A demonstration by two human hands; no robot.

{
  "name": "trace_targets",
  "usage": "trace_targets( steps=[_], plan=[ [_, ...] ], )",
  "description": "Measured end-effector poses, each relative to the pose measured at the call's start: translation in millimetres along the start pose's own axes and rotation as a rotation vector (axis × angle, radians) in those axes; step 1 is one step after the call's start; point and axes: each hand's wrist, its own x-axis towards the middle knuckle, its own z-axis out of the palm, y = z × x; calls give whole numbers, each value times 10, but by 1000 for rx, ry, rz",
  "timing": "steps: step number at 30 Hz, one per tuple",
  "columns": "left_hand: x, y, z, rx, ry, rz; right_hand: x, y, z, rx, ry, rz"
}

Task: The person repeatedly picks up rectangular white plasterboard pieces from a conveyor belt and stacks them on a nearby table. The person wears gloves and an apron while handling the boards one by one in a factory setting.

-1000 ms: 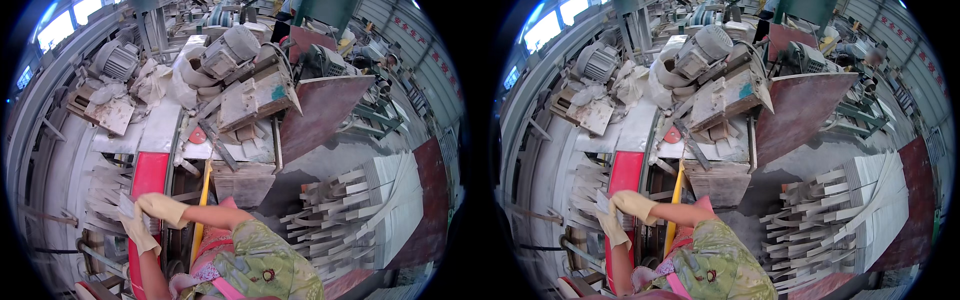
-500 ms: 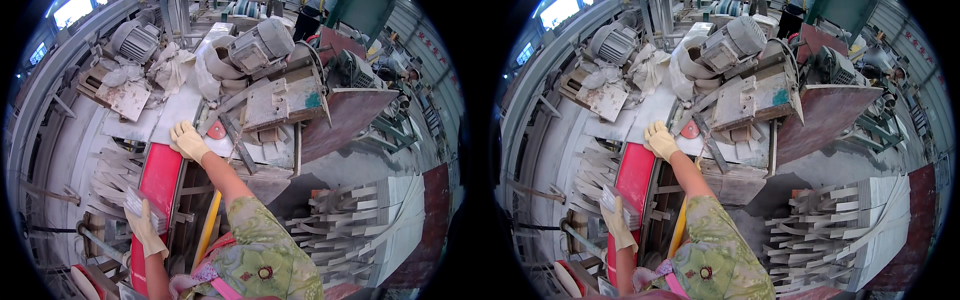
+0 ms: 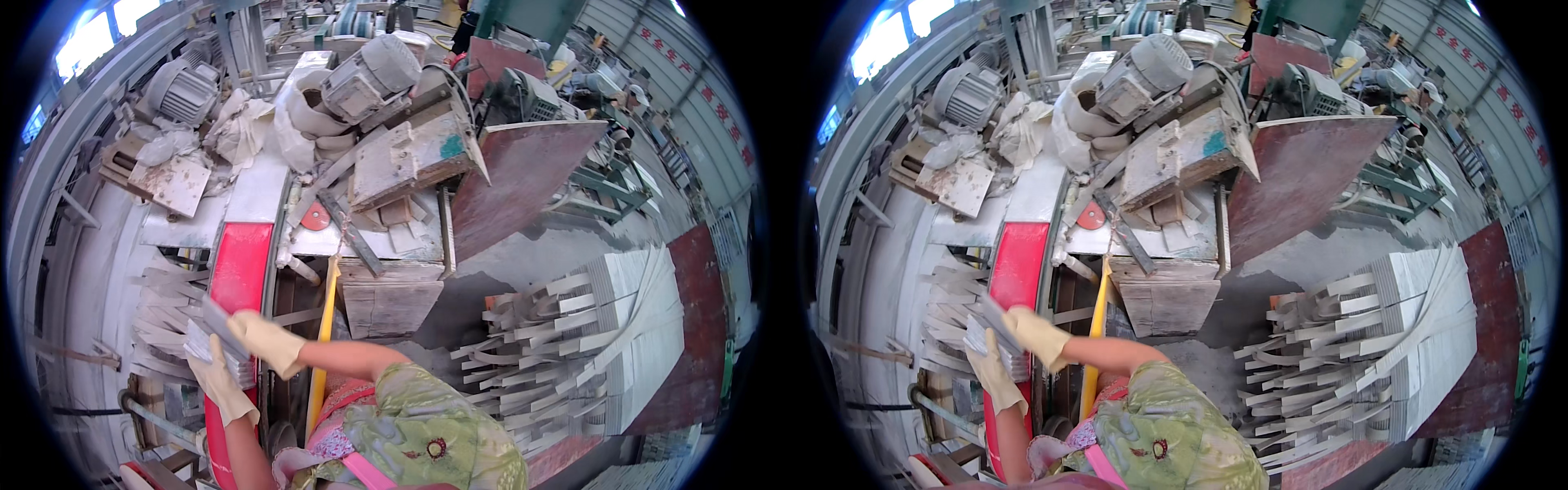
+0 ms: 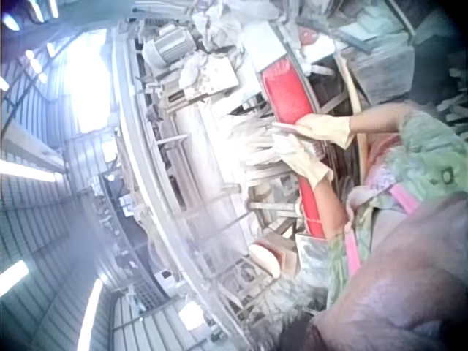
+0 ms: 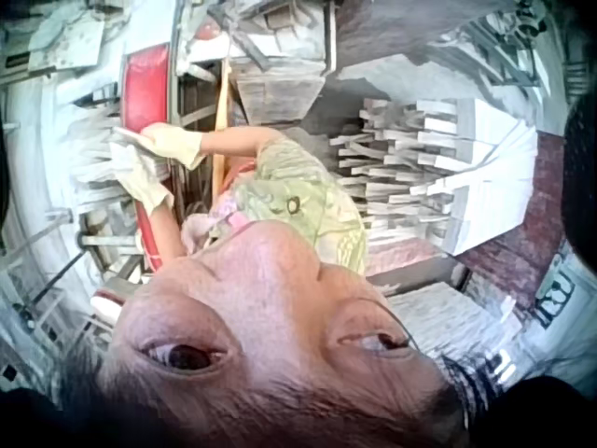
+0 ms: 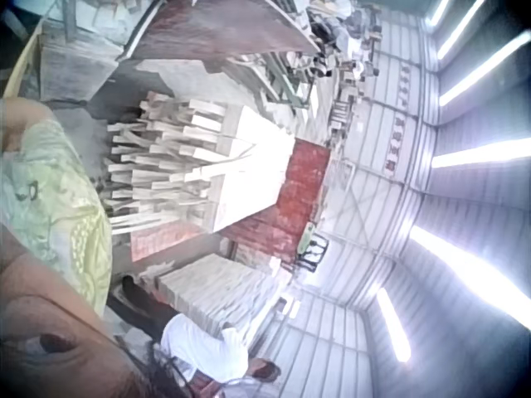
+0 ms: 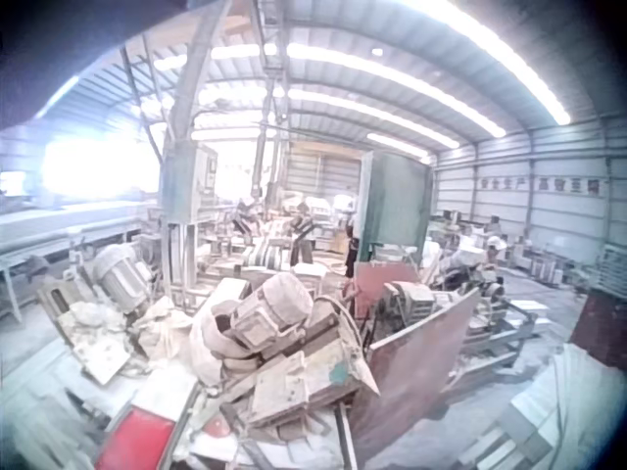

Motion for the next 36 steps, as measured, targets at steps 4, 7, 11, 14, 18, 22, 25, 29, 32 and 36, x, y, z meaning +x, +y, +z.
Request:
trace_targets(
  steps=[4, 7, 11, 14, 18, 22, 25, 29, 32, 36],
  plan=[
    [-87, 28, -30, 82, 7, -4, -119, -126, -34, -91, -195, -134],
    [-141, 74, -19, 8, -13, 30, 174, -207, -317, -189, -266, -175],
    [-194, 202, 4, 84, 47, -64, 1062, 229, -729, -630, 163, -532],
    [-159, 95, -93, 148, 53, -83, 1458, 238, -1129, -897, 179, -385],
    [-174, 157, -92, 210, 69, -113, 1827, 655, -1467, -1070, 228, -384],
    [-189, 185, -86, 220, 67, -136, 2023, 620, -1536, -1236, 106, -362],
    [-191, 169, -106, 207, 50, -137, 2059, 571, -1523, -1303, 114, -400],
    [-284, 240, -142, 203, 60, -137, 1923, -48, -1584, -1208, -142, -271],
    [-233, 232, -134, 224, 44, -118, 1607, -285, -1556, -881, 34, -262],
    [-282, 186, -109, 56, 10, -114, 1262, 241, -881, 66, 168, 86]
  ],
)
